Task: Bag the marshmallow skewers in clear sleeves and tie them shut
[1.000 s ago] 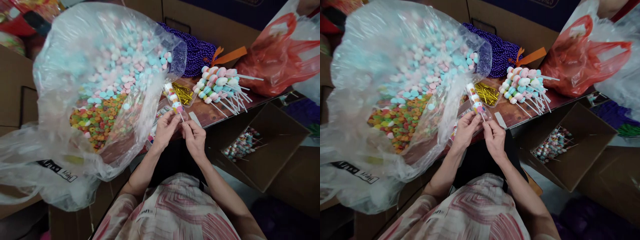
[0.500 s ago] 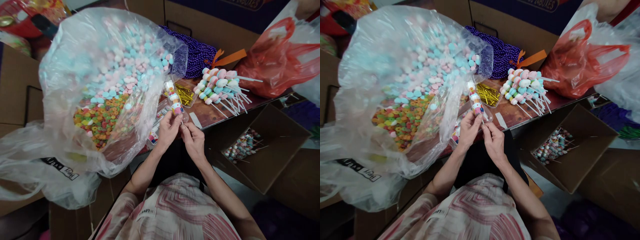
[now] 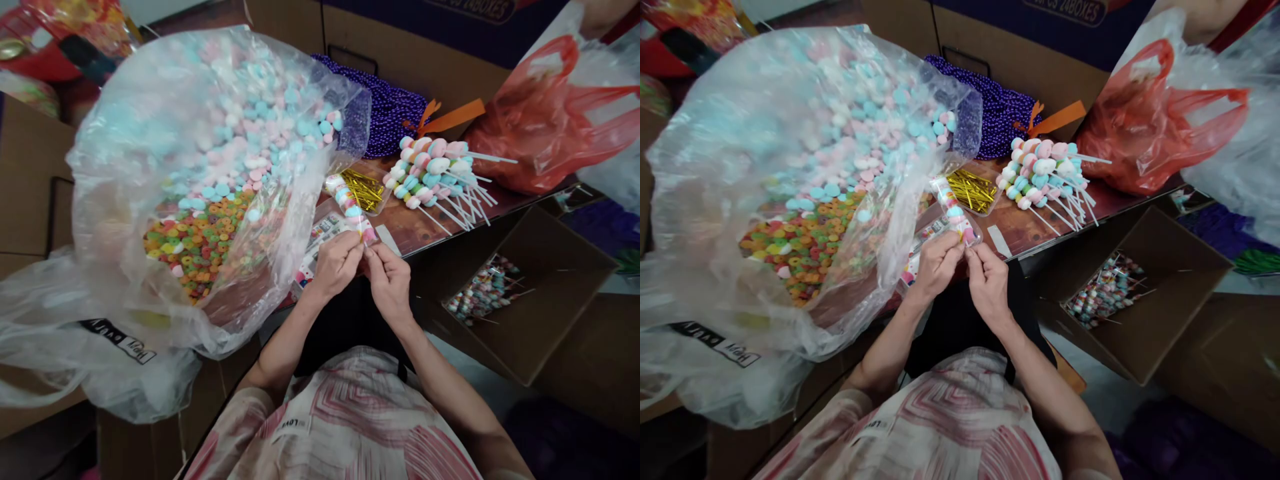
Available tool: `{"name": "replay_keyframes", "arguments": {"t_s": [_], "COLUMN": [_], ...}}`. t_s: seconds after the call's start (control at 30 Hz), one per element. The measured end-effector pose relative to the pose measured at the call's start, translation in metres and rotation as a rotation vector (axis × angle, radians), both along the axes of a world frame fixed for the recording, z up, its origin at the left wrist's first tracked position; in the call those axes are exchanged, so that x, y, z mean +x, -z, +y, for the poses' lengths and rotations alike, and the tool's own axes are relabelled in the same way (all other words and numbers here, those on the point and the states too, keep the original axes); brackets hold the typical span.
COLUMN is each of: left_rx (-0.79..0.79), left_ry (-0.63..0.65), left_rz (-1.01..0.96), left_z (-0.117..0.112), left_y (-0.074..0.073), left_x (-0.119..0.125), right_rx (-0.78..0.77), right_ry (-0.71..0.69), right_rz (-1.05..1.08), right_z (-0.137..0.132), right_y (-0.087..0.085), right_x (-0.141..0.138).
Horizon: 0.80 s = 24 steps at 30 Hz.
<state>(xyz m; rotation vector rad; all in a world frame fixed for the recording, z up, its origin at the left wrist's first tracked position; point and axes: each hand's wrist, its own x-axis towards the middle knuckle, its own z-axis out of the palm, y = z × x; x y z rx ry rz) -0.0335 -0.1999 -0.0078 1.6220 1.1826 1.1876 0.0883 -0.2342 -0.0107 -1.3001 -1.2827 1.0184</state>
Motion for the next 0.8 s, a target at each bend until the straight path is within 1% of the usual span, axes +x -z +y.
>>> {"name": "replay_keyframes", "arguments": {"t_s": [0.07,0.17,0.23,0.33,0.37,0.47,0.6,0.73,0.8], "left_rx": [-0.030,-0.120,-0.214,-0.408,-0.461,-0.569,-0.609,-0.556,-0.523], "left_ry": [0.078,0.085,0.044,-0.050,-0.078,-0.089,-0.051,-0.028,-0.052], "left_rz": [-0.004,-0.086,-0.257,-0.600,-0.686,-0.811,-0.869,-0.878,-0.870], "left_z": [-0.002,-0.006,-0.006,-0.002,0.000,0.007,0.006,0.000,-0.001], "left_y": [-0.004,-0.005,-0.004,0.000,0.001,0.003,0.003,0.004,0.005], "left_x": [-0.006,-0.012,-0.013,-0.008,-0.005,0.004,0.011,0.013,0.013], "right_rx": [0.019,0.062,0.095,0.144,0.160,0.191,0.176,0.104,0.037], "right_ry": [0.009,0.024,0.030,0.025,0.017,-0.003,-0.009,-0.049,-0.071], "right_rz": [-0.043,-0.111,-0.170,-0.251,-0.275,-0.338,-0.324,-0.202,-0.118], "right_z": [0.000,-0.001,-0.002,-0.003,-0.003,-0.005,-0.004,-0.001,0.001], "right_y": [-0.001,-0.001,0.002,0.006,0.008,0.012,0.012,0.010,0.010], "right_x": [0.002,0.004,0.004,0.003,0.001,-0.002,-0.004,-0.003,-0.002]}}
